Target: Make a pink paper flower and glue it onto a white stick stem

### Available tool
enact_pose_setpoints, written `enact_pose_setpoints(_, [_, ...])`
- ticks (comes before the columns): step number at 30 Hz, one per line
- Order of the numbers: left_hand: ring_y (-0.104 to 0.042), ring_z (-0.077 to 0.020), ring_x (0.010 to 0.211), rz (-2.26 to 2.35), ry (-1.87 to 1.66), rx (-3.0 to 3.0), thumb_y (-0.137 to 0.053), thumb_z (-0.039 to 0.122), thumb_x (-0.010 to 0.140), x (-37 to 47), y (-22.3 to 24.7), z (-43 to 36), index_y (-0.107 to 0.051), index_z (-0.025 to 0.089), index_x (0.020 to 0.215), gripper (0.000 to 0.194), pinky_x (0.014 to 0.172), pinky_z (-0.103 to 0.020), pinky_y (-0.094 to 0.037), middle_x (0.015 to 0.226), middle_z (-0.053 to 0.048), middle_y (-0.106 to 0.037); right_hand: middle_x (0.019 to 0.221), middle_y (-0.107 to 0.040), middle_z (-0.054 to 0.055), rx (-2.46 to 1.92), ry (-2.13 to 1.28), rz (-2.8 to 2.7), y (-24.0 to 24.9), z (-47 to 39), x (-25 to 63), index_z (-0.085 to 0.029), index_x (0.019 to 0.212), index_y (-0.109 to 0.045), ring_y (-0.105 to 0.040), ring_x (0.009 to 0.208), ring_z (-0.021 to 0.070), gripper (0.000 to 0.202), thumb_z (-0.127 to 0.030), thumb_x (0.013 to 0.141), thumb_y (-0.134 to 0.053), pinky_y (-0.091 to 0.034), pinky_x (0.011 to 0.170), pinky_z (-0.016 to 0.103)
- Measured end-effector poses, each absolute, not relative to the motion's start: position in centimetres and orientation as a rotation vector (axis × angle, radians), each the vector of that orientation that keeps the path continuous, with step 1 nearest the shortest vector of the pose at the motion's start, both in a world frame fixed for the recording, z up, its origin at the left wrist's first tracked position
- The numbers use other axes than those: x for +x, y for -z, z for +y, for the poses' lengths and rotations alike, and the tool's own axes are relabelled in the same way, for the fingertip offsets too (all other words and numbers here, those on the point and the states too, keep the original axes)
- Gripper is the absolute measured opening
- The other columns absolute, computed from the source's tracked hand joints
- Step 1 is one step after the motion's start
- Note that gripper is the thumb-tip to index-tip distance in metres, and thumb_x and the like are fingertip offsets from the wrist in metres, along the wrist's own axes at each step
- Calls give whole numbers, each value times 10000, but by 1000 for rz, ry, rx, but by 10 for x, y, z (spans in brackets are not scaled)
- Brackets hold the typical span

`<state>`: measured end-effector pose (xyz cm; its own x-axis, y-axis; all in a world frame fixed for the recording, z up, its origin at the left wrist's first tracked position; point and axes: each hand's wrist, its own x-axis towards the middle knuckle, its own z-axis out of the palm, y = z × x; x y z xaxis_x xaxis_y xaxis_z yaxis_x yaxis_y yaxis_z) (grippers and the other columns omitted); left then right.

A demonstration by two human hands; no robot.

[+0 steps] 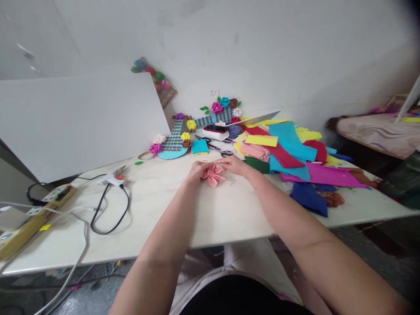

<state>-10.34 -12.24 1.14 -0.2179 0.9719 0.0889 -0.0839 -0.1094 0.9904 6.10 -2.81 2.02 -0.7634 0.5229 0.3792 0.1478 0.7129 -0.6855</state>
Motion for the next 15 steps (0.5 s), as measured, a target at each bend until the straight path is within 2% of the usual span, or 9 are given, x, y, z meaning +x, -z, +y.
enact_pose_setpoints(5, [-478, -110, 456, 1230, -1463, 1113, -722, 340, 563, -104, -9, -120, -603, 108, 556, 262, 468, -241, -295, 497, -20, -544, 935, -746, 77, -544, -990, -2306, -22, -31, 60, -130, 1059, -734, -646, 772, 169, 350, -243, 776, -562, -493, 708, 263])
enact_pose_setpoints(8, [-462, -108, 444, 1247, -1452, 1136, -720, 349, 576, -104, -9, -120, -586, 116, 532, 272, 454, -241, -272, 468, -15, -519, 756, -712, 46, -545, -998, -2261, -23, -34, 58, -109, 928, -761, -596, 695, 157, 358, -367, 777, -563, -451, 648, 255])
enact_pose_setpoints(10, [-451, -107, 443, 1270, -1453, 1150, -721, 356, 590, -103, -10, -121, -573, 124, 517, 284, 446, -241, -250, 449, -9, -495, 627, -637, 18, -558, -984, -2236, -24, -35, 57, -102, 812, -757, -539, 631, 140, 398, -439, 772, -548, -409, 599, 249])
enact_pose_setpoints(12, [-459, -114, 456, 1283, -1447, 1163, -721, 362, 601, -102, -12, -123, -573, 128, 516, 290, 445, -243, -244, 446, -12, -492, 560, -564, 0, -586, -991, -2213, -24, -37, 56, -100, 727, -734, -479, 584, 122, 407, -461, 753, -547, -369, 562, 244])
enact_pose_setpoints(15, [-458, -112, 461, 1284, -1428, 1190, -720, 359, 605, -100, -14, -124, -584, 127, 531, 279, 448, -242, -245, 453, -9, -496, 548, -535, -5, -628, -1040, -2180, -25, -39, 55, -103, 676, -706, -426, 554, 104, 378, -449, 717, -559, -338, 529, 238])
